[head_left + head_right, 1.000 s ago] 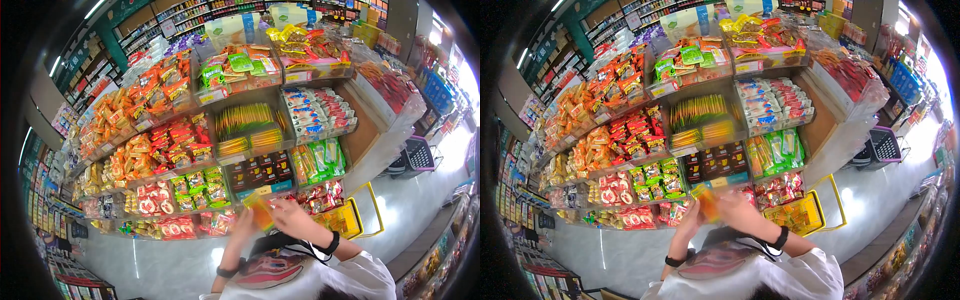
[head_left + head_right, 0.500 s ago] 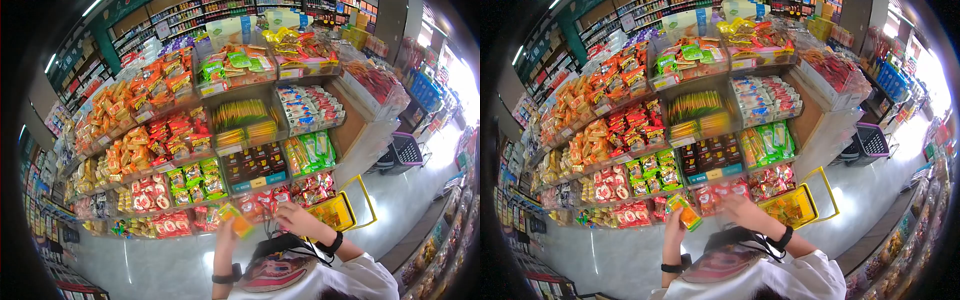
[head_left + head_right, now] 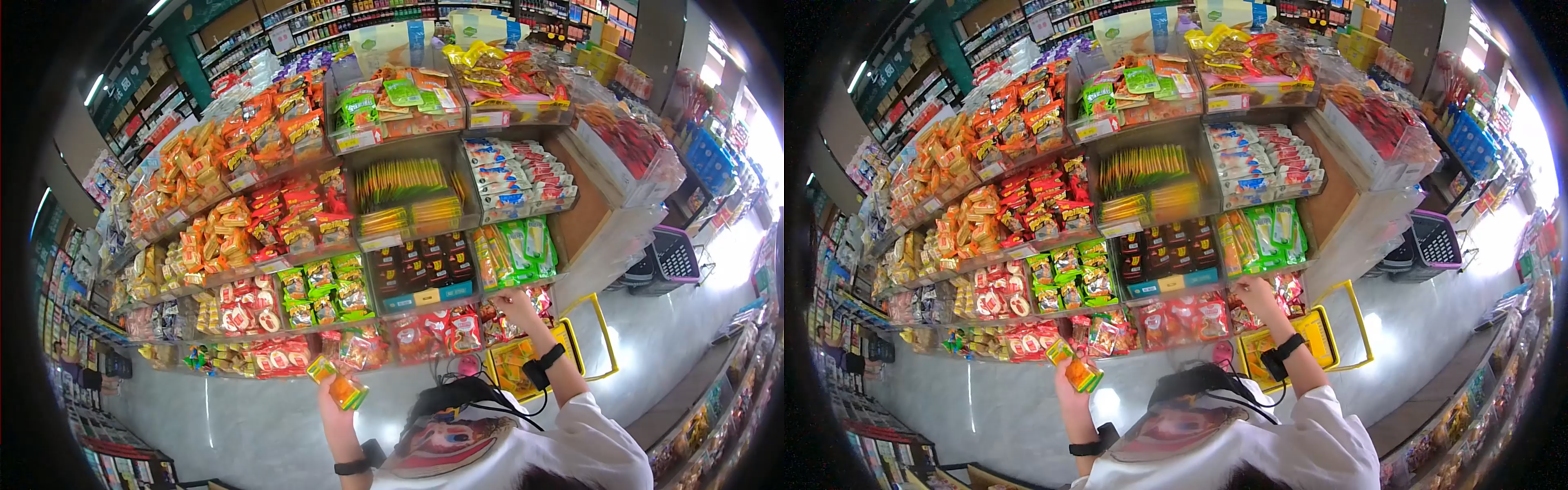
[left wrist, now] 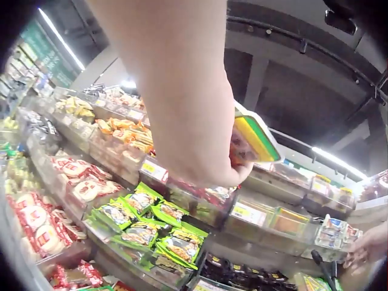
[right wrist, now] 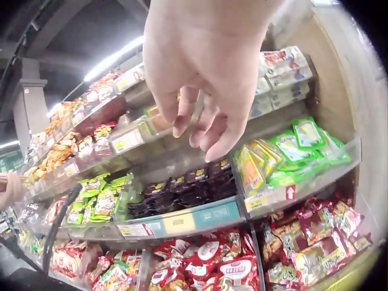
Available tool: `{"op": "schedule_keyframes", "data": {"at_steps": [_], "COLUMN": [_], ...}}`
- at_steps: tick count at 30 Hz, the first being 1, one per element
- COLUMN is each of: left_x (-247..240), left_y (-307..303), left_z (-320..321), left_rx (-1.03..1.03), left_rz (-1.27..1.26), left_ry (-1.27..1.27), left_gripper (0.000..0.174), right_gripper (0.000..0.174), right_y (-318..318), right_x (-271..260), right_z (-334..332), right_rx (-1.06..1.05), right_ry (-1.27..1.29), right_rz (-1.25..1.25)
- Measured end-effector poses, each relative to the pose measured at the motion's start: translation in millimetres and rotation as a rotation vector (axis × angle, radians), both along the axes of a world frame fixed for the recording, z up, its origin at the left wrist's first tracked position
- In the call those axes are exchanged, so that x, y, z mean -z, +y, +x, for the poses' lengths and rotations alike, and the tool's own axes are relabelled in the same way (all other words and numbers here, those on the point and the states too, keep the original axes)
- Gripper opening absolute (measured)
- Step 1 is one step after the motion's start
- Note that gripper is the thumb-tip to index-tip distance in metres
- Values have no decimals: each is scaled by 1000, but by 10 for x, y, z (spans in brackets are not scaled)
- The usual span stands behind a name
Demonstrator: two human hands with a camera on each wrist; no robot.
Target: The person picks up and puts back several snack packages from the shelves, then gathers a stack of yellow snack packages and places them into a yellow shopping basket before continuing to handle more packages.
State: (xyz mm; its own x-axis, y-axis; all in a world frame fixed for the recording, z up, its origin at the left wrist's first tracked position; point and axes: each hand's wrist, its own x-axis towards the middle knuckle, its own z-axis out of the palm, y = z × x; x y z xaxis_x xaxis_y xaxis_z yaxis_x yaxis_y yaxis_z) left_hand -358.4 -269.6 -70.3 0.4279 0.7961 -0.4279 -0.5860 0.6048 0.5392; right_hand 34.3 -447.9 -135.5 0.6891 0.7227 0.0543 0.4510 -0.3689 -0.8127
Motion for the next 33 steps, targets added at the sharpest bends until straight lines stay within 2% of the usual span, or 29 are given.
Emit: {"op": "schedule_keyframes", "data": {"at_steps": [7,10,14,18,23,28,31,33], "left_x": [-70,-155,-212,-140,-135,-172,-170,-202], "left_y": [-11,4,40,94,114,113,120,87], "left_z": [110,299,533,803,1271,1731,1958,2117], "left_rx": [-35,-56,4,114,265,324,398,419], "left_rz": [0,-32,-25,6,123,45,11,11], "left_ry": [138,216,289,260,316,221,155,176], "left_gripper": [30,30,29,28,33,33,35,36], "right_gripper": [17,17,20,23,22,18,16,17], "right_y": [244,378,578,642,668,591,498,424], "right_x": [595,802,1035,793,604,270,159,31], "right_z": [450,570,735,704,766,894,962,1002], "right_rx": [200,267,225,189,184,126,95,-5], "right_ry": [-90,-161,-85,12,-78,-127,-172,-153], "right_rz": [-114,-255,-279,-363,-392,-442,-310,-118]}}
